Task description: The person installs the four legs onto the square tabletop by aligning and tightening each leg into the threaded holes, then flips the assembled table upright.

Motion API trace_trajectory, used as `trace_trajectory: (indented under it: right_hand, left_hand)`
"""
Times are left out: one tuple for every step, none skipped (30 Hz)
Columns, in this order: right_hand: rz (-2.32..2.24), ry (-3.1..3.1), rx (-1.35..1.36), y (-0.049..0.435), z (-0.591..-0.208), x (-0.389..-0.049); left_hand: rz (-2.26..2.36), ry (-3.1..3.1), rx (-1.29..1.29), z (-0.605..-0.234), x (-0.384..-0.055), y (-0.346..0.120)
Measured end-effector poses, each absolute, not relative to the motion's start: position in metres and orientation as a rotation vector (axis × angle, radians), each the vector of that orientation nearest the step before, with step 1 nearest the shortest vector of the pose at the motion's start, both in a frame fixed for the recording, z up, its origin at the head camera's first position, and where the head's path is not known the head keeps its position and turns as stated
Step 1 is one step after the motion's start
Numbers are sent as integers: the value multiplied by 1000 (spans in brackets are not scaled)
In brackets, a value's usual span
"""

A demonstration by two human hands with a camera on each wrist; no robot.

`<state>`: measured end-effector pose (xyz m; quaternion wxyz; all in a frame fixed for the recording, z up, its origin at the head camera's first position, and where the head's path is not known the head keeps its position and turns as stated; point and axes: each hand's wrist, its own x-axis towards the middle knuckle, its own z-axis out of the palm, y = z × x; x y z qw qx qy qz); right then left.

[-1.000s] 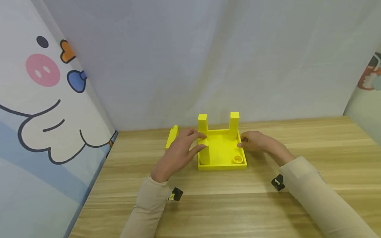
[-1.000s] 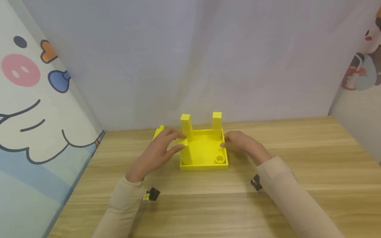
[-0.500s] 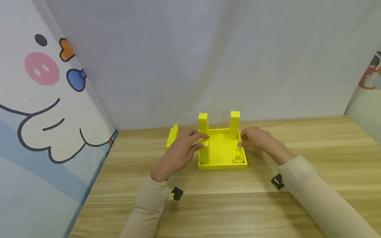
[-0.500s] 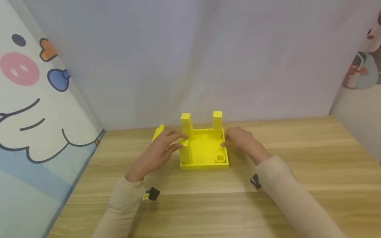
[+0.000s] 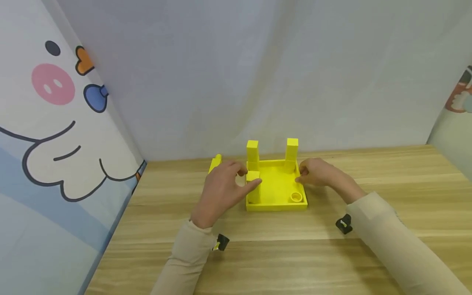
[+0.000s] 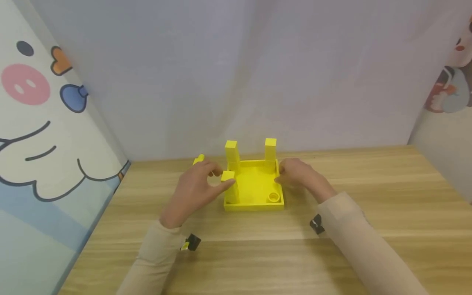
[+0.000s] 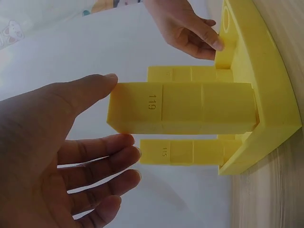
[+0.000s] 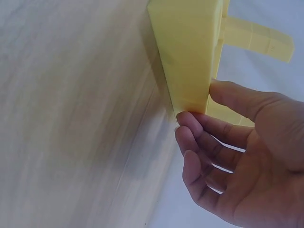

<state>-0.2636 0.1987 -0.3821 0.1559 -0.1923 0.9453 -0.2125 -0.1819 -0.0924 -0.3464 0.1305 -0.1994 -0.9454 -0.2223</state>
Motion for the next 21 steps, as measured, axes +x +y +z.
trace_trajectory:
  right_hand:
    - [-613,2709,-551,199,-382,-264]
    - [-615,2711,-552,199,-382,-264]
    - [-616,2714,-552,199,-383,-264]
    - [-617,2714,-551,199,-382,-264]
    - [-616,2712,-544,199,-382,-265]
    - [-618,2709,-538,198,-382,-265]
    - [-619,2707,-531,199,-381,-265]
    - [-617,2705,-526,198,-381,-265]
    - [-615,2705,-521,198,-381,-265]
    - [-614,2706,-519,199,-380,-265]
    - [-613,2707,-517,199,-380,-265]
    - [-612,2709,-517,199,-380,-265]
    - [-611,2711,-520,199,-381,-265]
    - [-611,2713,-523,199,-381,-265]
    - [-613,2716,-526,199,-381,-265]
    - [-613,2717,-528,199,-382,-266]
    - [-615,2718,-530,199,-382,-266]
    - [-618,2716,-528,198,-382,-266]
    - [-621,2713,-524,198,-382,-266]
    - [-622,2710,-515,198,-382,-266]
    - [-624,2707,-504,198,-382,-266]
  left_hand:
    - [-647,-2739,-579,-346,-182,-92]
    - [-643,-2735,-581,-346,-182,-91]
    - [-645,-2731,-584,-346,-182,-91]
    - [-647,-2729,-588,-346,-182,-91]
    - [-644,-2726,-591,-346,-182,-91]
    - [-642,-2723,-595,-346,-182,-90]
    - [-641,-2720,-598,-346,-182,-90]
    - [-641,-2719,-600,-346,-183,-89]
    - [-643,-2717,-600,-345,-183,-88]
    - [-646,-2717,-600,-345,-184,-88]
    - [-653,-2717,-597,-346,-184,-87]
    - [-664,-2720,-591,-345,-184,-86]
    - [-677,-2725,-583,-346,-185,-86]
    - [-690,-2728,-572,-346,-184,-85]
    - [-701,-2735,-558,-346,-184,-84]
    - [-711,-2741,-542,-346,-184,-84]
    - [-722,-2746,-523,-346,-183,-83]
    - [-733,-2753,-505,-345,-182,-82]
    - [-742,-2759,-488,-345,-181,-81]
    - [-745,-2763,-473,-345,-179,-80]
    - [-746,-2768,-461,-344,-178,-79]
